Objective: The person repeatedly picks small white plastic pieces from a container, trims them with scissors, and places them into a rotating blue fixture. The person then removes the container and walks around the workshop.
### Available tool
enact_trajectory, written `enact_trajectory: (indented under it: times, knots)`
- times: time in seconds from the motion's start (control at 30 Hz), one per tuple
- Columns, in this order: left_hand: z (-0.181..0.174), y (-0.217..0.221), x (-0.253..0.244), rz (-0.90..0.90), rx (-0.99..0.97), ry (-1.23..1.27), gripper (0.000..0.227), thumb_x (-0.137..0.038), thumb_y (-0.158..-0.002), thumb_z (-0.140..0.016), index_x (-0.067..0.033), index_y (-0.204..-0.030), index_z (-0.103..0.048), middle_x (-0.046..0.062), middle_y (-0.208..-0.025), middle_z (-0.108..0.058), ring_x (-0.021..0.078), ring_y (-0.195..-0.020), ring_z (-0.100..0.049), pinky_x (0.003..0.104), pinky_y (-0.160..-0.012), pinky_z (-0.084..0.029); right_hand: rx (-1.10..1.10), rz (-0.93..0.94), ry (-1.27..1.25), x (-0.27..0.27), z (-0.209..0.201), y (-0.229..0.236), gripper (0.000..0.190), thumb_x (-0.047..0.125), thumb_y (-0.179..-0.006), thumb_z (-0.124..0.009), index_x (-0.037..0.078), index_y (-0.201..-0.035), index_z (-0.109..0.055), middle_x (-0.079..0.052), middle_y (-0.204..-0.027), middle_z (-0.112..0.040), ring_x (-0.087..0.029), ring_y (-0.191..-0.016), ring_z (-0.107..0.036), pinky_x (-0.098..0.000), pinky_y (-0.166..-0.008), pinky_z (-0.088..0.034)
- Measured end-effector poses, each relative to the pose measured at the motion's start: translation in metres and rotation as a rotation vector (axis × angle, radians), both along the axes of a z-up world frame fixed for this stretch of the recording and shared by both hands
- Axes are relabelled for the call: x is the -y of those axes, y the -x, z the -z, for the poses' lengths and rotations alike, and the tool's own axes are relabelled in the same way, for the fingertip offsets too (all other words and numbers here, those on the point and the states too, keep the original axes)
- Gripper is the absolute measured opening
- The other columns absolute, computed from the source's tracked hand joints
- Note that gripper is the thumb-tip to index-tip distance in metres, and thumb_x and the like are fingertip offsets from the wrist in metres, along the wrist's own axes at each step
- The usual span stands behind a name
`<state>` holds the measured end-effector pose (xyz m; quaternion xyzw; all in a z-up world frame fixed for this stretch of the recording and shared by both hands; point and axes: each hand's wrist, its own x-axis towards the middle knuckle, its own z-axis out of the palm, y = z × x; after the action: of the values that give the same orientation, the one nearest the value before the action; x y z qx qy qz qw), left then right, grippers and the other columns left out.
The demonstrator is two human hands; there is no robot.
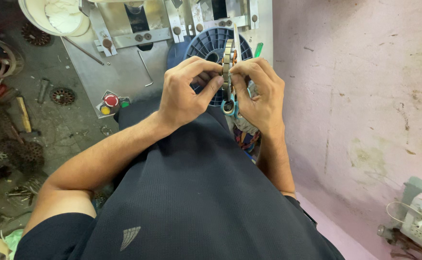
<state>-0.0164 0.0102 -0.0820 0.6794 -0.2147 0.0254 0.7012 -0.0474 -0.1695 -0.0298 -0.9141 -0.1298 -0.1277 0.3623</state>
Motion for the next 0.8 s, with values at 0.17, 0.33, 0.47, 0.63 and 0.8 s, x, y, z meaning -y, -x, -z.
enact_trajectory:
  times: [0.17,0.33,0.47,0.63,0.8]
  knots:
    - [-0.003,0.000,0.001,0.012,-0.077,0.015,0.016,0.000,-0.094,-0.077,0.0011,-0.109,-0.074,0.010,-0.098,-0.075,0.0143,-0.084,-0.076,0.025,-0.073,-0.063,-0.040,0.072,0.016,-0.009,-0.007,-0.002,0.015,-0.008,-0.094,-0.072,0.003,-0.102,-0.067,-0.005,-0.096,-0.066,-0.012,-0.077,-0.067,-0.0271,-0.066,-0.053]
    - [-0.001,-0.002,-0.001,0.041,-0.152,0.047,0.016,-0.001,-0.094,-0.078,0.0018,-0.109,-0.075,0.011,-0.099,-0.076,0.0137,-0.085,-0.077,0.025,-0.074,-0.065,-0.123,0.200,-0.021,-0.021,-0.009,0.000,0.016,-0.008,-0.091,-0.073,0.002,-0.100,-0.065,-0.005,-0.093,-0.065,-0.011,-0.074,-0.064,-0.0270,-0.065,-0.052]
    - [0.003,-0.003,0.000,0.099,-0.259,0.141,0.013,-0.001,-0.098,-0.073,0.0020,-0.111,-0.073,0.010,-0.100,-0.076,0.0136,-0.084,-0.078,0.024,-0.073,-0.067,-0.257,0.138,-0.289,-0.009,-0.015,0.002,0.029,-0.010,-0.088,-0.071,0.001,-0.114,-0.062,-0.003,-0.095,-0.067,-0.009,-0.084,-0.069,-0.0240,-0.077,-0.059]
    - [0.006,-0.003,0.001,0.112,-0.236,0.182,0.012,0.003,-0.100,-0.069,0.0043,-0.112,-0.073,0.011,-0.101,-0.075,0.0157,-0.085,-0.078,0.025,-0.074,-0.068,-0.295,0.078,-0.530,0.008,-0.002,0.000,0.014,-0.015,-0.097,-0.074,-0.005,-0.108,-0.072,-0.010,-0.097,-0.072,-0.016,-0.086,-0.075,-0.0272,-0.078,-0.064]
    - [0.008,-0.006,0.000,0.114,-0.154,0.154,0.012,0.004,-0.100,-0.070,0.0048,-0.111,-0.073,0.012,-0.102,-0.074,0.0164,-0.084,-0.078,0.026,-0.073,-0.064,-0.326,0.063,-0.513,0.024,0.010,-0.007,0.013,-0.013,-0.091,-0.079,-0.006,-0.101,-0.075,-0.011,-0.094,-0.073,-0.015,-0.080,-0.074,-0.0250,-0.070,-0.061]
